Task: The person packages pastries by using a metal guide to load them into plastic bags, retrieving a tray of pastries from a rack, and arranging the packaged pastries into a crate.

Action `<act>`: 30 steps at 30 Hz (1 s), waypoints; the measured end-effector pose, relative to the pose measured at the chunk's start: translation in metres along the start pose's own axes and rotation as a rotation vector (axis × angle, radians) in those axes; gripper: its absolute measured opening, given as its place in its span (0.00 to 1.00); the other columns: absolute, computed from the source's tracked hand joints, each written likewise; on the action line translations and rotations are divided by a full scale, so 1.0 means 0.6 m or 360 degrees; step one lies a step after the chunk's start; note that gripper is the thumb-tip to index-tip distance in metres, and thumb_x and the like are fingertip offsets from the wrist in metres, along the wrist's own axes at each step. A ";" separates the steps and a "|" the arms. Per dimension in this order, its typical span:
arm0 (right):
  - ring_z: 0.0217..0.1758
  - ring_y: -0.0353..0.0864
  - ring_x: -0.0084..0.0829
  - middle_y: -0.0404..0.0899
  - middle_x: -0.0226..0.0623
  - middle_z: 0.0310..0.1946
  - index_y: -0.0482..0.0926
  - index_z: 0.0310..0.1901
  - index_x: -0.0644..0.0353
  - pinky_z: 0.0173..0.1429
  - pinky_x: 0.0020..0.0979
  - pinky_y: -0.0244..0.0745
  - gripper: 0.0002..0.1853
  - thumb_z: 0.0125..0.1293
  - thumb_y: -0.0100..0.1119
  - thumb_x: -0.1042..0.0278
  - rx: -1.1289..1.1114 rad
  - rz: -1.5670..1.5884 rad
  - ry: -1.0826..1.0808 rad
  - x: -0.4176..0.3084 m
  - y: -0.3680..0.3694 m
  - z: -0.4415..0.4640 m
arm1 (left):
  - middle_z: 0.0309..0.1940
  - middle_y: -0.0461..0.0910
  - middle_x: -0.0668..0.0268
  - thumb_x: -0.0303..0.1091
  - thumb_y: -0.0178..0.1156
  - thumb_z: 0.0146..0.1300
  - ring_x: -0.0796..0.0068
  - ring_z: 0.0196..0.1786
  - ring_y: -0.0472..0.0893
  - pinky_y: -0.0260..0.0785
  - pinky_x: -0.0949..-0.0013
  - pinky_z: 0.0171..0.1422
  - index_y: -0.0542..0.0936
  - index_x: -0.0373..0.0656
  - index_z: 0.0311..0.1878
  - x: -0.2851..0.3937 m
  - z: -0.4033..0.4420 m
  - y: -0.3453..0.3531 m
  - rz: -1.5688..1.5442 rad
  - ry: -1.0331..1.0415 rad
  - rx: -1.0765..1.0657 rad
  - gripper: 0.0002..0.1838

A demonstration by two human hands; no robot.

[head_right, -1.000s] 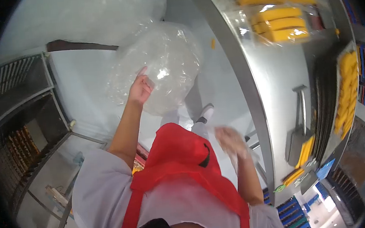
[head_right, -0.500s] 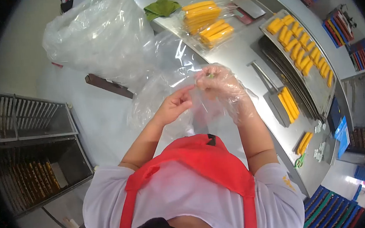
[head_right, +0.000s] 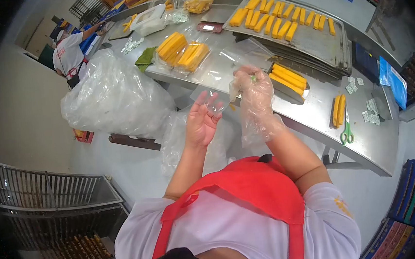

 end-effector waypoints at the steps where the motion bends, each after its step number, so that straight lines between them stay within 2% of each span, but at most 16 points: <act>1: 0.27 0.71 0.22 0.75 0.33 0.30 0.72 0.40 0.62 0.32 0.24 0.69 0.12 0.54 0.58 0.72 -0.0009 0.0003 -0.0011 -0.007 -0.004 -0.003 | 0.56 0.69 0.60 0.37 0.55 0.62 0.65 0.52 0.75 0.72 0.65 0.50 0.63 0.48 0.61 -0.009 0.000 0.001 -0.0096 0.0026 0.0018 0.25; 3: 0.28 0.71 0.22 0.75 0.33 0.31 0.72 0.39 0.63 0.31 0.24 0.68 0.11 0.53 0.58 0.73 0.0055 0.0080 0.0053 -0.016 -0.014 -0.018 | 0.55 0.69 0.62 0.38 0.56 0.62 0.66 0.53 0.74 0.71 0.64 0.52 0.62 0.46 0.62 -0.024 -0.003 0.018 -0.0197 0.0041 0.0044 0.26; 5: 0.27 0.71 0.22 0.75 0.34 0.31 0.71 0.40 0.64 0.31 0.24 0.67 0.12 0.53 0.57 0.74 0.0081 0.0088 0.0088 -0.028 -0.022 -0.033 | 0.55 0.70 0.62 0.42 0.56 0.61 0.70 0.54 0.73 0.72 0.66 0.51 0.62 0.50 0.61 -0.028 -0.004 0.043 -0.0531 0.0152 -0.0184 0.26; 9: 0.26 0.71 0.22 0.75 0.35 0.32 0.70 0.40 0.64 0.30 0.23 0.67 0.13 0.53 0.57 0.74 0.0071 0.0104 0.0108 -0.035 -0.028 -0.044 | 0.54 0.70 0.63 0.43 0.55 0.62 0.72 0.55 0.72 0.72 0.69 0.51 0.63 0.53 0.61 -0.041 -0.004 0.044 -0.0531 0.0184 -0.0045 0.25; 11: 0.26 0.71 0.22 0.75 0.35 0.32 0.70 0.41 0.65 0.29 0.23 0.66 0.13 0.53 0.57 0.74 0.0051 0.0104 0.0110 -0.035 -0.027 -0.048 | 0.54 0.70 0.64 0.42 0.53 0.63 0.73 0.54 0.72 0.72 0.69 0.50 0.63 0.54 0.61 -0.035 -0.008 0.048 -0.0590 0.0058 -0.0188 0.24; 12: 0.25 0.71 0.21 0.75 0.36 0.32 0.69 0.41 0.65 0.28 0.23 0.66 0.13 0.53 0.57 0.75 0.0037 0.0112 0.0095 -0.034 -0.026 -0.049 | 0.54 0.71 0.63 0.40 0.52 0.64 0.73 0.50 0.75 0.72 0.71 0.48 0.65 0.53 0.60 -0.030 -0.015 0.047 -0.0509 0.0067 0.0007 0.21; 15: 0.25 0.71 0.22 0.74 0.35 0.30 0.69 0.40 0.65 0.27 0.23 0.65 0.13 0.53 0.57 0.75 0.0007 0.0230 0.0053 -0.032 -0.019 -0.051 | 0.52 0.73 0.63 0.37 0.51 0.65 0.73 0.46 0.76 0.72 0.72 0.46 0.68 0.52 0.57 -0.021 -0.018 0.032 -0.0417 0.0078 0.0101 0.17; 16: 0.23 0.71 0.22 0.74 0.36 0.31 0.69 0.41 0.66 0.26 0.24 0.65 0.13 0.53 0.56 0.76 0.0009 0.0260 0.0088 -0.036 -0.012 -0.058 | 0.51 0.73 0.67 0.38 0.50 0.65 0.76 0.47 0.77 0.75 0.75 0.44 0.70 0.53 0.54 -0.018 -0.020 0.030 -0.0428 0.0087 0.0080 0.15; 22: 0.22 0.71 0.25 0.73 0.37 0.32 0.68 0.42 0.67 0.25 0.26 0.66 0.15 0.51 0.57 0.78 -0.0016 0.0267 0.0139 -0.007 0.008 -0.059 | 0.49 0.75 0.67 0.34 0.51 0.65 0.77 0.47 0.77 0.75 0.75 0.45 0.71 0.47 0.52 0.001 -0.031 0.025 -0.0668 0.0122 -0.0048 0.13; 26: 0.23 0.71 0.25 0.74 0.37 0.31 0.69 0.40 0.68 0.27 0.24 0.66 0.14 0.50 0.57 0.78 -0.0004 0.0217 0.0194 0.003 0.025 -0.068 | 0.45 0.76 0.67 0.31 0.53 0.63 0.78 0.46 0.76 0.74 0.75 0.46 0.72 0.47 0.49 0.017 -0.032 -0.006 -0.0583 0.0137 -0.0027 0.11; 28: 0.24 0.71 0.24 0.74 0.37 0.28 0.70 0.37 0.67 0.29 0.24 0.66 0.12 0.50 0.57 0.78 -0.0133 0.0184 0.0138 0.009 0.035 -0.067 | 0.39 0.76 0.64 0.25 0.53 0.61 0.75 0.41 0.76 0.72 0.74 0.43 0.70 0.45 0.47 0.019 -0.032 -0.042 -0.0504 0.0125 0.0550 0.11; 29: 0.24 0.71 0.24 0.74 0.37 0.28 0.70 0.37 0.67 0.29 0.24 0.66 0.12 0.50 0.57 0.78 -0.0135 0.0182 0.0125 0.013 0.037 -0.067 | 0.39 0.76 0.64 0.25 0.53 0.61 0.75 0.41 0.76 0.72 0.74 0.43 0.70 0.45 0.47 0.019 -0.033 -0.054 -0.0507 0.0125 0.0538 0.11; 30: 0.24 0.71 0.24 0.73 0.35 0.26 0.71 0.36 0.67 0.29 0.24 0.66 0.10 0.51 0.58 0.77 -0.0213 0.0161 0.0171 0.019 0.041 -0.068 | 0.38 0.75 0.64 0.24 0.53 0.60 0.75 0.40 0.76 0.71 0.75 0.42 0.69 0.45 0.47 0.013 -0.041 -0.075 -0.0527 0.0009 0.0733 0.12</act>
Point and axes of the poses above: each hand's wrist, its own z-axis towards the middle knuckle, its own y-axis out of the palm, x = y × z, the point moved 4 cm from there along z, towards the middle knuckle
